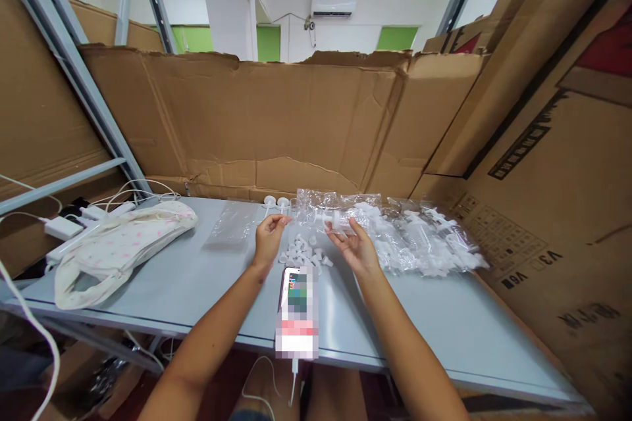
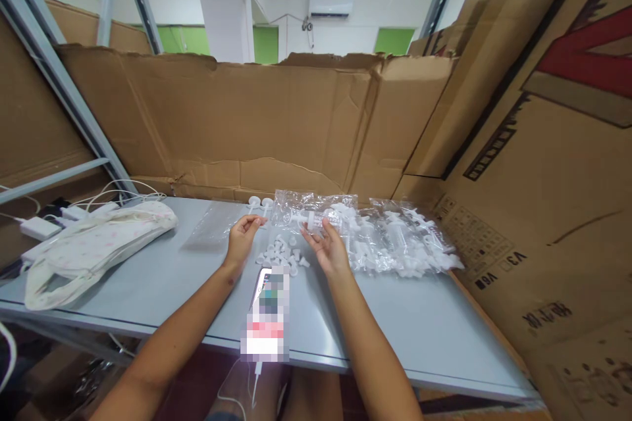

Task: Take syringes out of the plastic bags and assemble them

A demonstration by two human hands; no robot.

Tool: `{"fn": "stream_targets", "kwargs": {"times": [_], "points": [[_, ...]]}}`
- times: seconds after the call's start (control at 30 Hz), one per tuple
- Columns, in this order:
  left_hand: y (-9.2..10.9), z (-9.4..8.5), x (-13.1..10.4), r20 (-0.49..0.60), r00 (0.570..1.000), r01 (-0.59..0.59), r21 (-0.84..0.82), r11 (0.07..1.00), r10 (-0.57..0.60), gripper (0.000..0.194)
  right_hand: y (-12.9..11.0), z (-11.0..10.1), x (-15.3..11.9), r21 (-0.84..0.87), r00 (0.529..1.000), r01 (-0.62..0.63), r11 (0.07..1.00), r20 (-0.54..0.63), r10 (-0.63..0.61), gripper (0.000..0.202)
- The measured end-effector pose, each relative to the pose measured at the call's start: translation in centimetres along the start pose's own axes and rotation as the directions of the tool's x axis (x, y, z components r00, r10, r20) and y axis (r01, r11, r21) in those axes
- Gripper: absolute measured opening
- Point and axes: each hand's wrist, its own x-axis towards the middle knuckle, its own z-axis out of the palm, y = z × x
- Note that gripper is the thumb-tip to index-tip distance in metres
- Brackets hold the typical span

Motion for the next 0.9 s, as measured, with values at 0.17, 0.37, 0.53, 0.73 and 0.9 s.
{"fn": "stream_targets", "kwargs": {"times": [0.17,0.37,0.53,0.73,0.9], "points": [[-0.54,-0.04,0.35,0.049,0.975,0.223,-0.154,0.963,-0.218,0.019,0.07,0.18,-0.08,-0.016,1.0,0.029,0.999,-0.001,-0.029,0.027],[-0.28,-0.11,0.0,0.1,0.987,-0.148,0.286,0.947,0.124,0.026,0.13,-0.09,0.11,-0.075,0.998,0.052,0.996,0.023,-0.05,0.025],[-0.14,-0.52,-0.1,0.177,0.958,-0.288,0.635,0.717,0.228,0.018,0.75,0.1,-0.25,-0.149,0.997,0.01,0.989,0.073,0.001,0.025],[0.01,-0.84,0.18,0.225,0.949,-0.313,0.755,0.576,0.221,0.011,0.92,0.23,-0.55,-0.176,0.994,0.017,0.984,0.109,0.002,0.03],[0.16,-0.99,0.46,0.145,0.969,-0.242,0.735,0.633,0.202,0.013,0.43,0.18,-0.38,-0.15,0.997,-0.014,0.989,0.079,0.026,0.028]]}}
